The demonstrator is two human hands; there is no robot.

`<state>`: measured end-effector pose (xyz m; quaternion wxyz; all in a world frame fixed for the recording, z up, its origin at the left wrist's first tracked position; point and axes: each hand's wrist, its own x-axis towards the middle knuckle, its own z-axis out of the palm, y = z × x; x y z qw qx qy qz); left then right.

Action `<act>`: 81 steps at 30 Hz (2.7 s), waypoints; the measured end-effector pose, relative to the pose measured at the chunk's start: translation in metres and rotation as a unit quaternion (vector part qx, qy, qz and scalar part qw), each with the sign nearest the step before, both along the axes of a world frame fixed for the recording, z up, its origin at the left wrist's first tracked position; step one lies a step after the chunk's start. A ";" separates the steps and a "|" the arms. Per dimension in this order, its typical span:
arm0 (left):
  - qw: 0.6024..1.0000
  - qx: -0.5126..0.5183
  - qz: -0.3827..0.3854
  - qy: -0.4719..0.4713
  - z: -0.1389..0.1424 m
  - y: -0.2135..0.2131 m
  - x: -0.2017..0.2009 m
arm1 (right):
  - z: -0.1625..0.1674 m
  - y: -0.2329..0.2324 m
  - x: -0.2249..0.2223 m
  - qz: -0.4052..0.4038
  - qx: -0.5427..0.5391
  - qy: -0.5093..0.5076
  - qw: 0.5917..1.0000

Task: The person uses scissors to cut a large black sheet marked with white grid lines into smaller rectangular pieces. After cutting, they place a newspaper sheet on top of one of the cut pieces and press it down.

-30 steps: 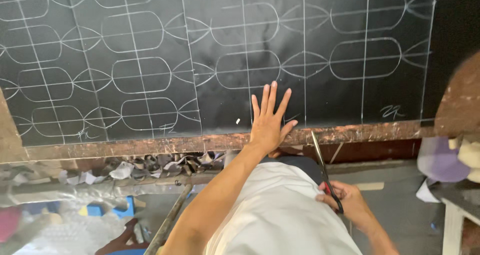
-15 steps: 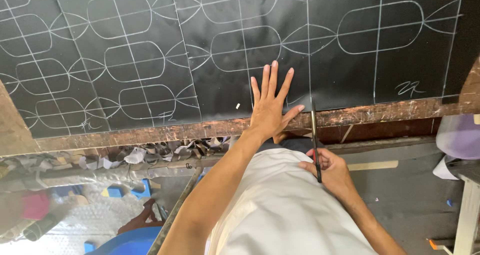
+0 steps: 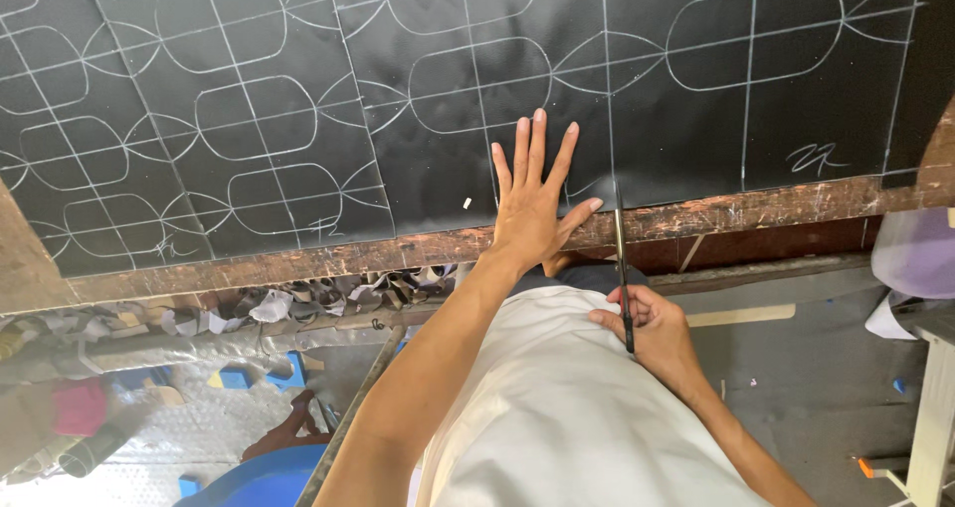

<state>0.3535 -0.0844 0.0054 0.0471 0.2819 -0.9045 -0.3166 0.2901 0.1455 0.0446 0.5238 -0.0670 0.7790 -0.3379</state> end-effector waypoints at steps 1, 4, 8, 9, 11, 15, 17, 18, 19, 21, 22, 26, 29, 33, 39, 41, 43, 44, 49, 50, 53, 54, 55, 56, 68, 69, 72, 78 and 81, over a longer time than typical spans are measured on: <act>1.000 -0.001 0.000 -0.001 0.000 0.001 0.000 | 0.000 0.000 0.000 0.003 0.008 0.006 1.000; 1.000 -0.002 0.001 -0.011 0.000 0.002 -0.002 | 0.002 0.001 0.000 0.004 0.005 0.017 1.000; 1.000 -0.006 0.001 -0.011 0.001 0.002 -0.002 | 0.002 -0.005 -0.002 -0.026 -0.051 -0.006 0.998; 1.000 -0.005 0.001 -0.017 0.001 0.002 -0.001 | 0.001 -0.009 -0.003 -0.029 -0.049 -0.006 0.998; 1.000 -0.005 -0.001 -0.022 0.002 0.003 -0.001 | -0.002 -0.017 -0.007 -0.038 -0.040 -0.007 0.998; 1.000 -0.004 0.000 -0.023 0.005 0.003 -0.001 | -0.002 -0.026 -0.012 -0.051 -0.078 -0.022 0.995; 1.000 -0.007 0.000 -0.030 0.007 0.002 -0.001 | -0.001 -0.028 -0.012 -0.077 -0.115 -0.050 0.989; 0.999 -0.011 -0.002 -0.034 0.008 0.002 -0.001 | 0.000 -0.029 -0.012 -0.075 -0.092 -0.048 0.992; 0.999 -0.015 -0.004 -0.038 0.009 0.002 -0.001 | 0.002 -0.028 -0.012 -0.072 -0.069 -0.046 0.994; 0.999 -0.009 -0.003 -0.038 0.011 0.001 -0.001 | 0.004 -0.028 -0.011 -0.073 -0.047 -0.049 0.995; 0.999 -0.007 -0.003 -0.038 0.012 0.001 0.000 | 0.005 -0.028 -0.011 -0.076 -0.048 -0.054 0.994; 1.000 -0.001 -0.001 -0.030 0.013 0.001 0.001 | 0.006 -0.034 -0.014 -0.075 -0.024 -0.059 0.995; 1.000 0.000 0.000 -0.025 0.014 0.000 0.002 | 0.001 -0.046 -0.020 -0.078 -0.073 -0.038 0.994; 1.000 0.001 -0.002 -0.028 0.015 0.001 0.002 | -0.002 -0.061 -0.031 -0.056 -0.073 -0.023 0.996; 1.000 -0.003 0.000 -0.023 0.016 -0.001 0.003 | 0.009 -0.070 -0.032 -0.089 -0.071 -0.046 0.992; 1.000 -0.001 0.001 -0.028 0.015 -0.002 0.004 | 0.013 -0.075 -0.033 -0.095 -0.069 -0.053 0.992; 1.000 0.007 0.001 -0.024 0.014 -0.003 0.004 | 0.014 -0.084 -0.038 -0.097 -0.079 -0.055 0.991; 1.000 0.000 0.000 -0.024 0.013 -0.004 0.003 | 0.015 -0.089 -0.040 -0.099 -0.083 -0.056 0.990; 1.000 -0.004 -0.008 -0.018 0.018 -0.004 0.005 | 0.013 -0.111 -0.056 -0.088 -0.090 -0.057 0.990; 1.000 -0.006 -0.011 -0.024 0.019 -0.006 0.004 | 0.013 -0.114 -0.058 -0.093 -0.095 -0.063 0.989; 0.999 -0.011 -0.015 -0.037 0.022 -0.007 0.003 | 0.016 -0.115 -0.058 -0.093 -0.101 -0.051 0.989; 0.999 -0.016 -0.014 -0.036 0.023 -0.007 0.003 | 0.017 -0.115 -0.058 -0.094 -0.099 -0.050 0.989; 0.999 -0.021 -0.014 -0.036 0.023 -0.008 0.003 | 0.017 -0.116 -0.059 -0.095 -0.098 -0.050 0.989; 0.998 -0.023 -0.019 -0.057 0.023 -0.008 0.003 | 0.018 -0.117 -0.060 -0.095 -0.097 -0.049 0.990; 0.997 -0.040 -0.029 -0.059 0.027 -0.012 0.002 | 0.009 -0.156 -0.090 -0.068 -0.119 -0.051 0.989; 0.997 -0.041 -0.033 -0.064 0.027 -0.013 0.003 | 0.010 -0.157 -0.090 -0.068 -0.123 -0.055 0.989; 0.986 -0.084 -0.097 -0.107 0.024 -0.013 0.002 | 0.013 -0.160 -0.091 -0.065 -0.125 -0.058 0.988; 0.978 -0.105 -0.144 -0.110 0.019 -0.012 -0.003 | 0.023 -0.184 -0.098 -0.058 -0.074 -0.023 0.995; 0.975 -0.106 -0.156 -0.119 0.022 -0.016 -0.003 | 0.021 -0.210 -0.108 -0.060 -0.084 -0.005 0.995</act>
